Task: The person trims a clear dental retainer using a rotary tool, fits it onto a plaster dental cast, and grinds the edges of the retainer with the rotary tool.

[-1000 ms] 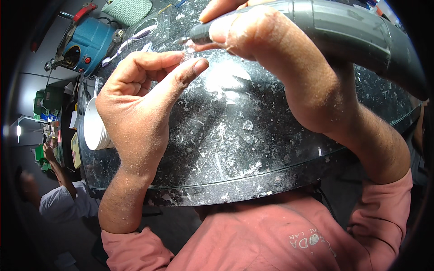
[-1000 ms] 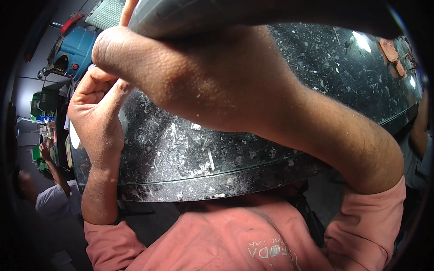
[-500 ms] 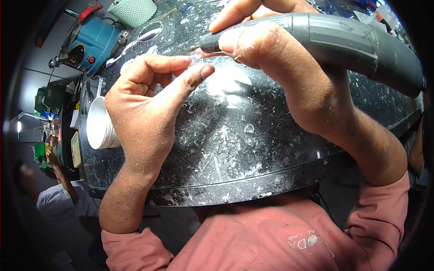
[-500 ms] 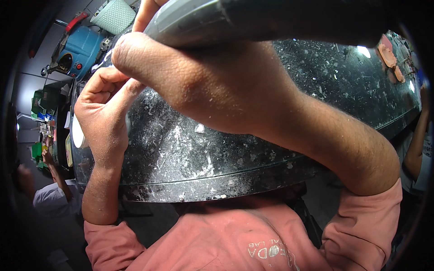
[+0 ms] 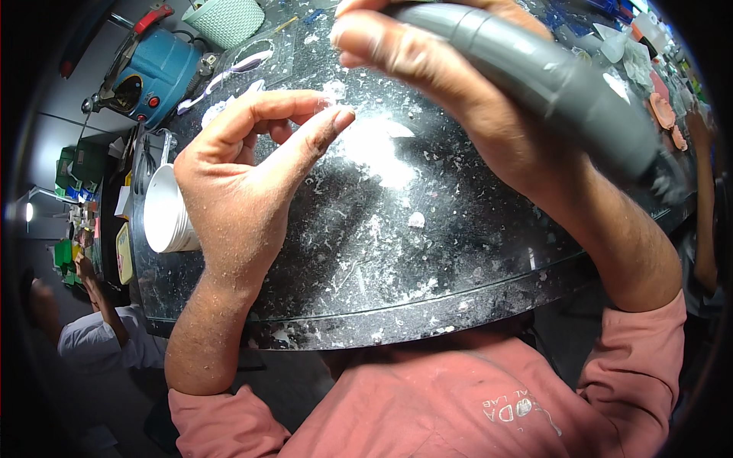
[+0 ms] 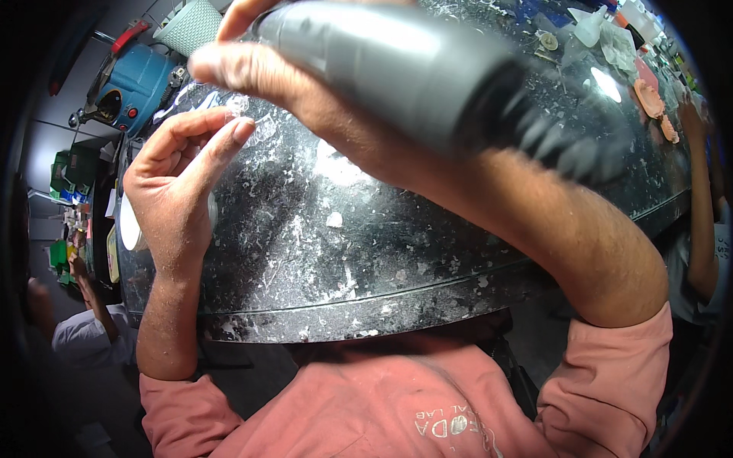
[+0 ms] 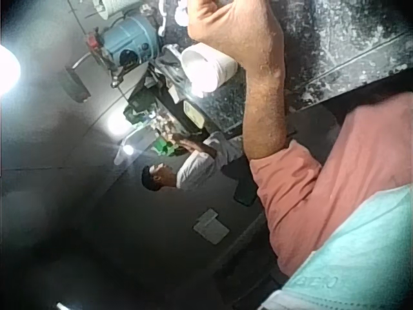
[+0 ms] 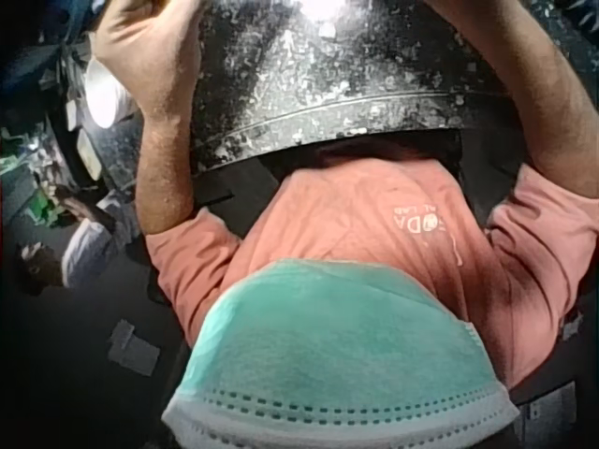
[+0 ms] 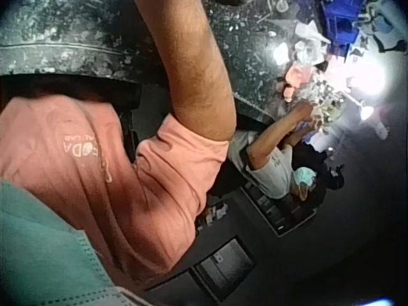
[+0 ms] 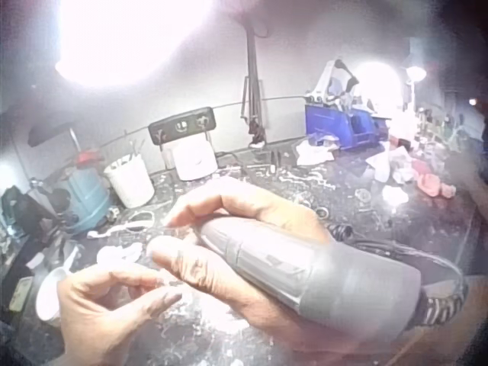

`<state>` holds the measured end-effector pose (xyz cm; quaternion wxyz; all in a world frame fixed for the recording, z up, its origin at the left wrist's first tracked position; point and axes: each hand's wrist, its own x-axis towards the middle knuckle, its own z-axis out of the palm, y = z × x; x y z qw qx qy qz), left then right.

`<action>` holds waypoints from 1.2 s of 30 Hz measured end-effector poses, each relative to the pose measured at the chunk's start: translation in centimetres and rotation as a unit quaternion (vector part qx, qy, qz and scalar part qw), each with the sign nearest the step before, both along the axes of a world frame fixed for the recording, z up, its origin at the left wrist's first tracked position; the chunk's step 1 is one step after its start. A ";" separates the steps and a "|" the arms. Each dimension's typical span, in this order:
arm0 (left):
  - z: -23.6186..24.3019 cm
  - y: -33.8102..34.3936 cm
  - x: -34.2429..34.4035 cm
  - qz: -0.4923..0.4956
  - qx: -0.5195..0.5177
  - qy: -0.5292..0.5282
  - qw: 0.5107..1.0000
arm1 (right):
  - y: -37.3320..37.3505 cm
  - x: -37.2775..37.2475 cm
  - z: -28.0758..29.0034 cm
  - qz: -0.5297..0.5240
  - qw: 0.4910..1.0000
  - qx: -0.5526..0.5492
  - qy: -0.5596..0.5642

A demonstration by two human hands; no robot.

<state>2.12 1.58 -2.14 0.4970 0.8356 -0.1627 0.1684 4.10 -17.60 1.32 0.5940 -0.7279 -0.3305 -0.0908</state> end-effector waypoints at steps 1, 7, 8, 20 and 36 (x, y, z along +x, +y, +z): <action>0.0 0.1 0.0 0.000 -0.002 0.000 1.000 | -0.2 0.9 -0.8 0.030 0.999 0.001 -0.011; 0.5 0.5 0.6 -0.061 0.145 -0.168 0.973 | 0.0 2.7 -4.6 0.086 0.991 0.107 -0.005; 0.5 0.8 0.8 -0.076 0.130 -0.166 0.974 | -0.4 2.0 -2.6 0.067 0.996 0.037 0.049; 0.2 2.5 1.2 -0.065 -0.024 -0.095 0.993 | -1.5 1.5 -0.2 0.170 0.915 0.204 0.304; 0.0 0.9 0.6 -0.052 -0.046 -0.077 0.995 | -1.9 0.2 -1.6 0.067 0.955 0.194 0.214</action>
